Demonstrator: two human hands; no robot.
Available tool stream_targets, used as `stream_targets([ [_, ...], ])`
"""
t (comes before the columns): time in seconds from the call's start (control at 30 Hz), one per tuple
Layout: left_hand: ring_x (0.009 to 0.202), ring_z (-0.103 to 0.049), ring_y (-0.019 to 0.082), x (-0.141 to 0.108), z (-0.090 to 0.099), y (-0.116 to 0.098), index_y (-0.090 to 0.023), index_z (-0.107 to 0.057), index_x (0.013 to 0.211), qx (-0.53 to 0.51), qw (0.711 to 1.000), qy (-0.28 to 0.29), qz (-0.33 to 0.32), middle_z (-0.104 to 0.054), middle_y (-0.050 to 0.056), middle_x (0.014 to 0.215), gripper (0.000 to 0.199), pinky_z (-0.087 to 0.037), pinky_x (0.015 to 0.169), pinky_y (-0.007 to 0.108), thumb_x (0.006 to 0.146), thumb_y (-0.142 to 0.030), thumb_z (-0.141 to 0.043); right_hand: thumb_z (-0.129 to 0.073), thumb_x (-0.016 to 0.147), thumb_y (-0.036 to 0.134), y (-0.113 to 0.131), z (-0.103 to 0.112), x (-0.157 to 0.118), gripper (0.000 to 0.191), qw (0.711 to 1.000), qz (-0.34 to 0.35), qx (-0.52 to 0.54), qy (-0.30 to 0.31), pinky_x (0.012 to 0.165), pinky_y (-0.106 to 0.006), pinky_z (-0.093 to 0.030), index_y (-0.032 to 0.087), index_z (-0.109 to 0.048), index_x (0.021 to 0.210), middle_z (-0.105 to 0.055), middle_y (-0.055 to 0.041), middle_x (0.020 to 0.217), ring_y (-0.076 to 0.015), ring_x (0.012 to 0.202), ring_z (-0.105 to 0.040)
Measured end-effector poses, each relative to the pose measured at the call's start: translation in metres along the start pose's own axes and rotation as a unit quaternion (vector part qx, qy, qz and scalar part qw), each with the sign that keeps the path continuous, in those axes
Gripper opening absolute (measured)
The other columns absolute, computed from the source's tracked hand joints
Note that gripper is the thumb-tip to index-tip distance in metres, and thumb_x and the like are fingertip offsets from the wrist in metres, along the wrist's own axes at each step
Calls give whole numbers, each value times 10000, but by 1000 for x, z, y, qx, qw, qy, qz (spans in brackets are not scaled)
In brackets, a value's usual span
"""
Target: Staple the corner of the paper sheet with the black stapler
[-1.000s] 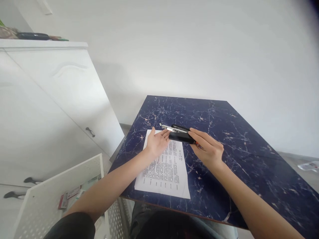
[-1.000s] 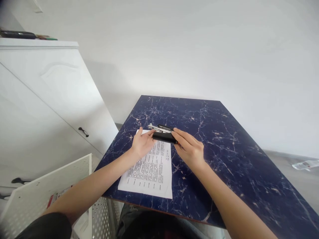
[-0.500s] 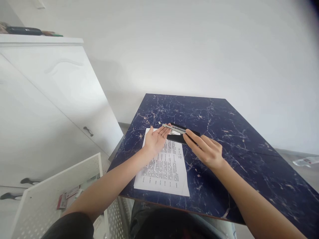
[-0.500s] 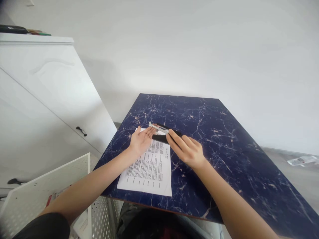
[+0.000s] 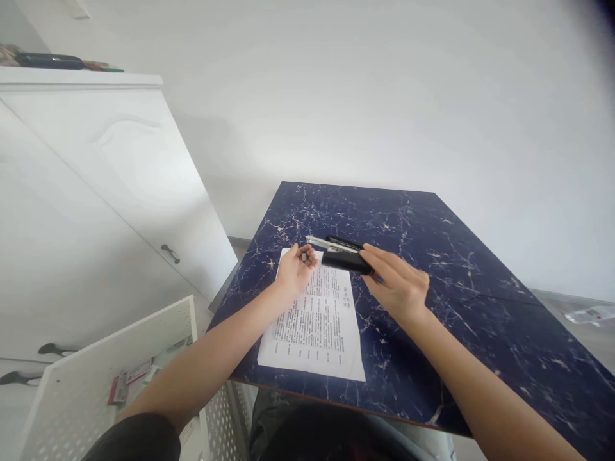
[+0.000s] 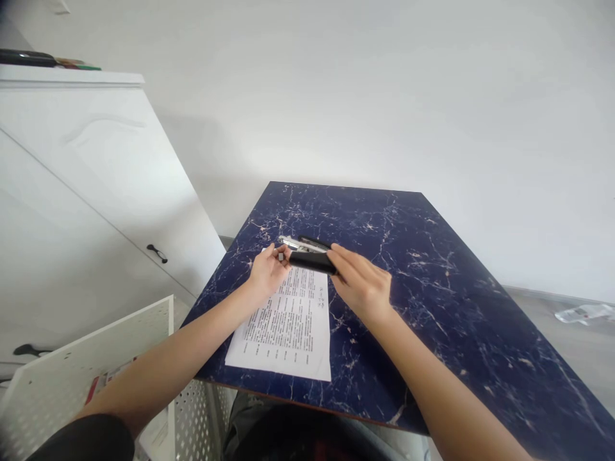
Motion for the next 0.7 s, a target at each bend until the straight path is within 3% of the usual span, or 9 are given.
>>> stream_targets([
  [0.07, 532, -508, 95, 9, 12, -23, -178, -534, 825, 5, 999, -48, -18, -514, 9, 650, 194, -464, 533, 224, 1000, -185, -450, -723, 846, 288, -12, -4, -1, 248, 991, -116, 65, 10, 586, -309, -563, 245, -769, 1085, -780, -52, 968, -179, 698, -698],
  [0.1, 480, -434, 76, 13, 17, -37, -178, -509, 800, -4, 998, -56, -35, -458, -16, 611, 209, -390, 472, 206, 1001, -169, -449, -745, 822, 331, -15, -11, -3, 238, 981, -156, 101, 45, 566, -303, -546, 231, -777, 1036, -773, -50, 901, -177, 667, -685],
  [0.2, 421, -292, 50, 19, 28, -79, -169, -470, 795, -37, 994, -60, -89, -319, -68, 555, 246, -270, 428, 187, 1026, -142, -388, -768, 777, 386, -5, -43, -16, 219, 940, -208, 195, 190, 561, -294, -506, 214, -781, 913, -745, -39, 796, -170, 626, -653],
  [0.27, 419, -273, 41, 20, 34, -93, -156, -478, 827, -44, 992, -64, -104, -302, -78, 552, 236, -252, 432, 175, 1021, -93, -359, -761, 777, 380, 6, -63, -26, 205, 912, -221, 231, 256, 585, -296, -494, 214, -777, 897, -736, -31, 776, -173, 638, -646],
  [0.4, 417, -279, 40, 18, 34, -86, -140, -505, 837, -38, 993, -73, -87, -295, -83, 543, 200, -222, 426, 171, 972, -34, -403, -766, 768, 389, 20, -83, -39, 202, 893, -213, 238, 316, 607, -296, -471, 226, -773, 888, -712, -6, 725, -170, 629, -623],
  [0.53, 409, -282, 42, 13, 25, -73, -132, -544, 784, -10, 995, -78, -57, -312, -79, 532, 172, -196, 419, 177, 918, -42, -486, -823, 686, 483, 10, -77, -34, 509, 881, -172, 199, 393, 530, -288, -414, 250, -742, 1132, -663, 19, 654, -167, 552, -565],
  [0.6, 404, -281, 39, 12, 21, -76, -129, -556, 764, 23, 995, -58, -73, -320, -77, 523, 177, -183, 418, 170, 882, -23, -477, -743, 780, 511, -11, -80, -8, 490, 888, -174, 170, 389, 505, -284, -386, 247, -713, 1192, -653, 17, 638, -150, 497, -524],
  [0.7, 410, -308, 43, 12, 17, -83, -141, -575, 771, 76, 991, -25, -110, -372, -63, 529, 181, -176, 423, 163, 830, -8, -468, -698, 846, 483, -30, -120, 52, 425, 914, -100, 94, 381, 658, -290, -453, 236, -719, 1191, -732, -69, 987, -157, 671, -634],
])
Point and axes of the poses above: each hand's wrist, its own x-axis towards the middle knuckle, its own z-axis out of the back of the hand, y = z × x, the point moved 7 cm from there along x, towards the middle knuckle
